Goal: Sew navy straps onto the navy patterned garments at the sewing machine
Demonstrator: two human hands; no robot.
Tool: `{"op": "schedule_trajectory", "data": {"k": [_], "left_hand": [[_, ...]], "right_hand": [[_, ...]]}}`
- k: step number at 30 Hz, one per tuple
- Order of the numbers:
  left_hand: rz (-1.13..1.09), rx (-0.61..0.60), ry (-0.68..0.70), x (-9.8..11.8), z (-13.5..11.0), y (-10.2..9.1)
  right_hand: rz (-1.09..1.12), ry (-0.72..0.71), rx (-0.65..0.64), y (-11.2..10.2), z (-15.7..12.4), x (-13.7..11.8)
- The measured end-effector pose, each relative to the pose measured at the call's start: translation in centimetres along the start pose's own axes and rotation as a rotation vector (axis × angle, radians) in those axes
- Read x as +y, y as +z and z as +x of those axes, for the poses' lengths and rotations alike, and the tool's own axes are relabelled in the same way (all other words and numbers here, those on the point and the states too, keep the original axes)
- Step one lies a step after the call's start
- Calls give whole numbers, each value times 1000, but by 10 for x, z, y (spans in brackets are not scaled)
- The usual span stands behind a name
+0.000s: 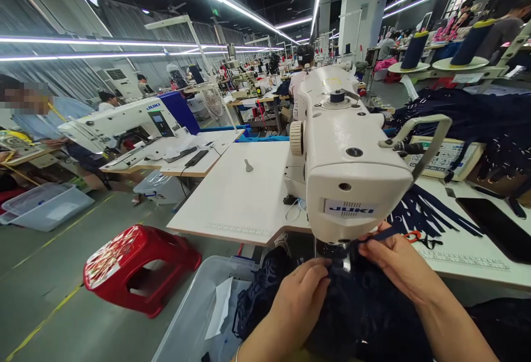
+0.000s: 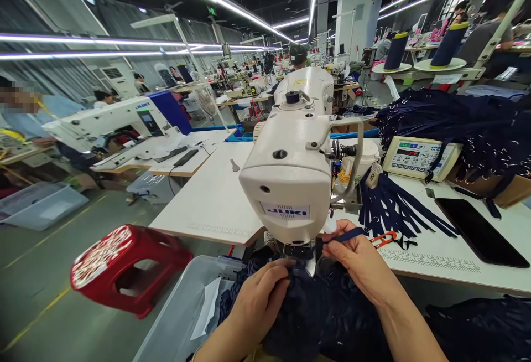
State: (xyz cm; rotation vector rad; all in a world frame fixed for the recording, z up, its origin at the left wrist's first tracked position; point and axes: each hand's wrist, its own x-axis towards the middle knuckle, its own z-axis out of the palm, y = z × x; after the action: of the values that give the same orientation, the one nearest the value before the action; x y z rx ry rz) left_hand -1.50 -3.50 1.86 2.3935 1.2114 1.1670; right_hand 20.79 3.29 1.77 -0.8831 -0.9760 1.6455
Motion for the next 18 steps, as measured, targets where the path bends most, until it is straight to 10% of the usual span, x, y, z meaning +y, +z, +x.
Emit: {"op": "schedule_trajectory", "data": {"k": [18], "left_hand": [[164,-24,173,0,-11,4]], "right_hand": [[-472,3,308,6,-9,-5]]}}
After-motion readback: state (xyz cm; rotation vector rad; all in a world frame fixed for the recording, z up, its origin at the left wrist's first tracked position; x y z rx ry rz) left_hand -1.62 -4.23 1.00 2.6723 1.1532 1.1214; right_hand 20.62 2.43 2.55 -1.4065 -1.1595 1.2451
